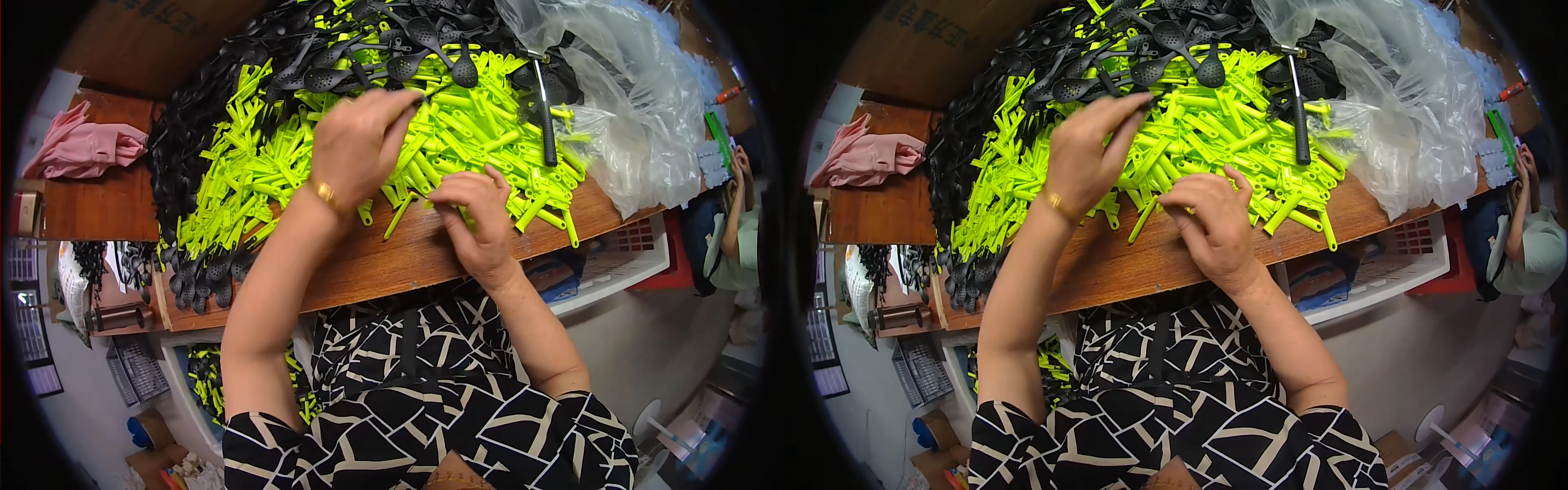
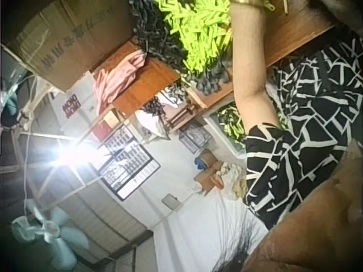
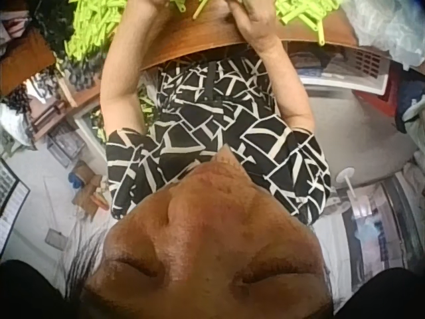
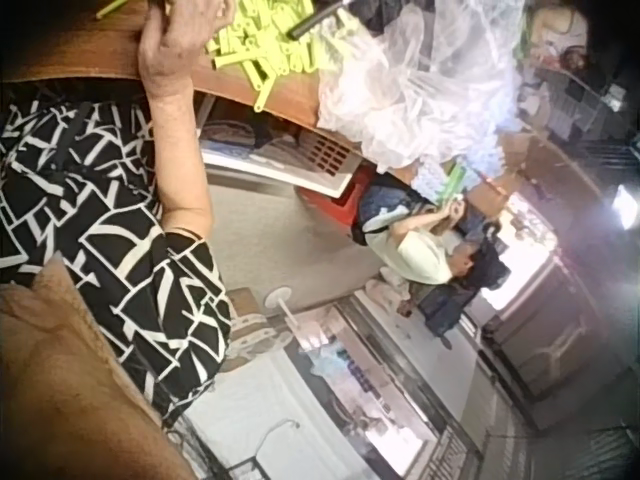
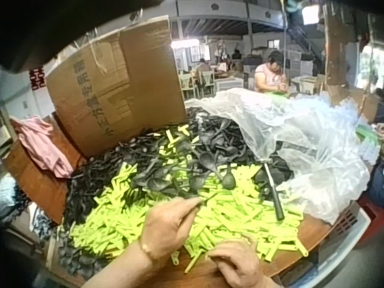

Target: The person assembles kitchen utensils by inserting neon green plastic handles into black slotted spoon heads. They repeatedly pick a handle and a spoon head, align them, and press them together, then place the completed utensil on the table. The process is continuous and repetitive throughout the clip.

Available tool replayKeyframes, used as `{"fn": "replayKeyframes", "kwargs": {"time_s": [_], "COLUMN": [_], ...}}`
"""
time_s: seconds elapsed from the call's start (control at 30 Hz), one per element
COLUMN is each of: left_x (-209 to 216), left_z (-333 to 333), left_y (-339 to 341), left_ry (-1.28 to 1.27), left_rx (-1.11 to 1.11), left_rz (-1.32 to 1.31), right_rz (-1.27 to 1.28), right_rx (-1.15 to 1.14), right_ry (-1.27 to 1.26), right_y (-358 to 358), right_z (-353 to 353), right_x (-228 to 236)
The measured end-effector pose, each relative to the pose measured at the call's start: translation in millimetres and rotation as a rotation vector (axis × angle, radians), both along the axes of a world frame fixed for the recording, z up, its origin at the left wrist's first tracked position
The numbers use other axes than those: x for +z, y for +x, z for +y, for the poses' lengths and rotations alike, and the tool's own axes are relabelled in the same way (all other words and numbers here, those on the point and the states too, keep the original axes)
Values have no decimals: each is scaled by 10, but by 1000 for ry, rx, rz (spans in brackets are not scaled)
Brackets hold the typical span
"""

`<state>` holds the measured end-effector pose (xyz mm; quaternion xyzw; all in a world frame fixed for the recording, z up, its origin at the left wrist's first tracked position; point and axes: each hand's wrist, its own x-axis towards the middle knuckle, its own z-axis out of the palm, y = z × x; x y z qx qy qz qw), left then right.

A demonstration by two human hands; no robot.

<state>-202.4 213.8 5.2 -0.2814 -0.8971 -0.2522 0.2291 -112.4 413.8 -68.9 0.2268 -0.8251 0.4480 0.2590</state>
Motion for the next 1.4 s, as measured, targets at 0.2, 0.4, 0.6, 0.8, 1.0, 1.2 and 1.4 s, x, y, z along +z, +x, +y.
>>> {"fn": "replayKeyframes", "kwargs": {"time_s": [0.2, 0.4, 0.6, 0.8, 1.0, 1.2, 1.4], "left_x": [-181, -144, -139, -176, -180, -189, -357], "left_z": [-345, -345, -356, -334, -353, -316, -312], "left_y": [1112, 1410, 1468, 1570, 1602, 1657, 2034], "left_ry": [305, 306, 229, 258, 257, 203, 382], "left_rx": [41, 23, -46, -39, -40, -28, 33], "left_rz": [-638, -652, -553, -580, -589, -543, -839], "right_rz": [-147, -103, -176, -278, -272, -256, -60], "right_rx": [248, 474, 516, 516, 514, 521, 536], "right_ry": [-178, 93, 128, 42, 67, 91, 312], "right_y": [38, -14, 27, 73, 87, 109, 184], "right_z": [138, 175, 165, 149, 143, 127, 82], "right_x": [172, 431, 490, 415, 386, 389, 215]}}
